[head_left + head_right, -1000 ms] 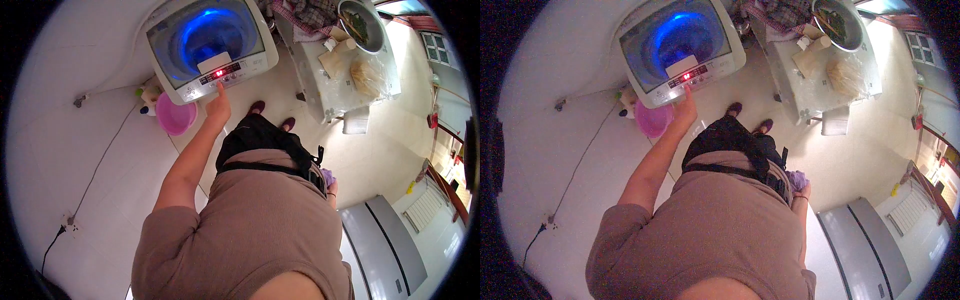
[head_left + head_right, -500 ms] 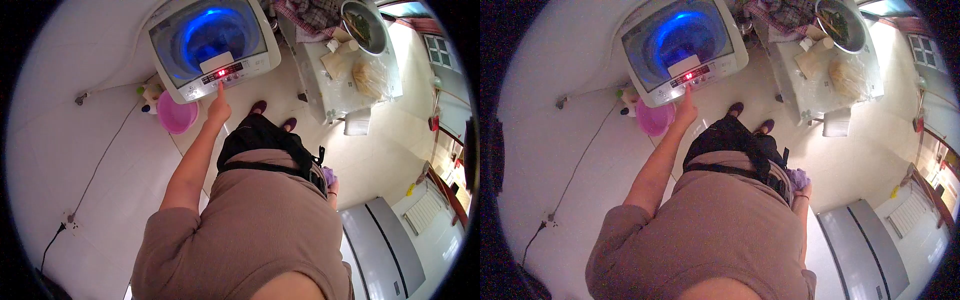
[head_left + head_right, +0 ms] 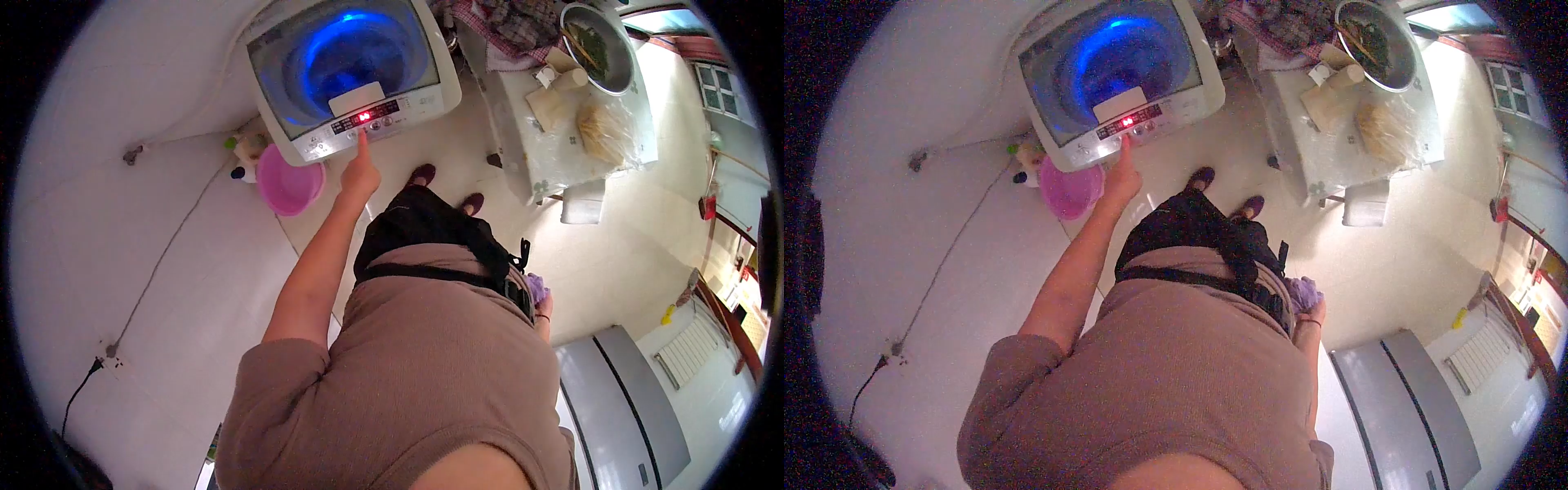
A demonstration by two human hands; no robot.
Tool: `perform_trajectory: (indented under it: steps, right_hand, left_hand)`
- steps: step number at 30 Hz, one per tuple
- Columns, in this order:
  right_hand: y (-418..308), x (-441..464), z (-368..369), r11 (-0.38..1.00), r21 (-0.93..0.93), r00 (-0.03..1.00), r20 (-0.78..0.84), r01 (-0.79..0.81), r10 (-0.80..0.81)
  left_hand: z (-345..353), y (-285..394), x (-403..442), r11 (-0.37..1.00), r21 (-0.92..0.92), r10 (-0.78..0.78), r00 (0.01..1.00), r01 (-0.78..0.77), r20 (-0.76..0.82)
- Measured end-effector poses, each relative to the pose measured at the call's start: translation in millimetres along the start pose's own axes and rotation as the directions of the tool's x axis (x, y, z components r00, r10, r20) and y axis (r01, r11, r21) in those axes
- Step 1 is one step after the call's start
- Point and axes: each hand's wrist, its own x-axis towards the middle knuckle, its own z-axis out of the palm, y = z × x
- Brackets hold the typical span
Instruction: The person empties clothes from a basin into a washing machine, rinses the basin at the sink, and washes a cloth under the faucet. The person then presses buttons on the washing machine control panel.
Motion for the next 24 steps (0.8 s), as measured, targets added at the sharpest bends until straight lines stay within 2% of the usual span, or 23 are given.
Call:
perform_trajectory:
  steps: [2, 5, 8, 13, 14, 16, 19, 24]
  right_hand:
    - [0.0, 7.3, -3.8, 0.998, -0.059, 1.0, -0.016, 0.017, -0.018]
    - [-2.0, 2.3, -1.5, 0.999, -0.017, 1.0, -0.001, 0.03, -0.031]
    - [0.1, 14.0, -18.1, 0.999, -0.035, 1.0, 0.003, 0.02, -0.02]
    - [4.4, 2.9, -10.1, 1.0, -0.006, 0.999, 0.044, 0.018, -0.018]
    - [3.9, -1.5, -3.1, 1.0, -0.014, 0.999, 0.041, 0.02, -0.019]
    - [3.6, -1.3, -0.4, 1.0, -0.014, 1.0, 0.006, 0.026, -0.026]
    - [3.0, 7.3, -12.8, 1.0, -0.017, 1.0, -0.009, 0.022, -0.023]
    - [1.0, 4.0, -14.2, 0.999, -0.016, 1.0, -0.001, 0.03, -0.03]
  left_hand:
    - [1.1, 1.3, 0.2, 1.0, 0.002, -0.03, 0.999, 0.03, 0.01]
    - [6.5, -2.8, 2.7, 0.997, 0.02, -0.07, 0.997, 0.07, 0.036]
    - [9.1, -12.2, 7.4, 1.0, 0.024, 0.005, 1.0, -0.005, 0.006]
    - [11.1, -12.0, 5.3, 0.988, 0.132, 0.088, 0.994, -0.079, -0.063]
    - [9.3, -9.1, 3.7, 0.988, 0.131, 0.087, 0.994, -0.079, -0.062]
    - [-5.6, 9.0, -4.3, 0.965, 0.256, 0.055, 0.998, -0.056, 0.011]
    - [-7.5, 13.7, -3.5, 0.973, 0.231, -0.004, 0.998, -0.01, 0.06]
    - [2.6, 10.1, 1.4, 0.982, 0.186, 0.012, 1.0, -0.014, 0.015]
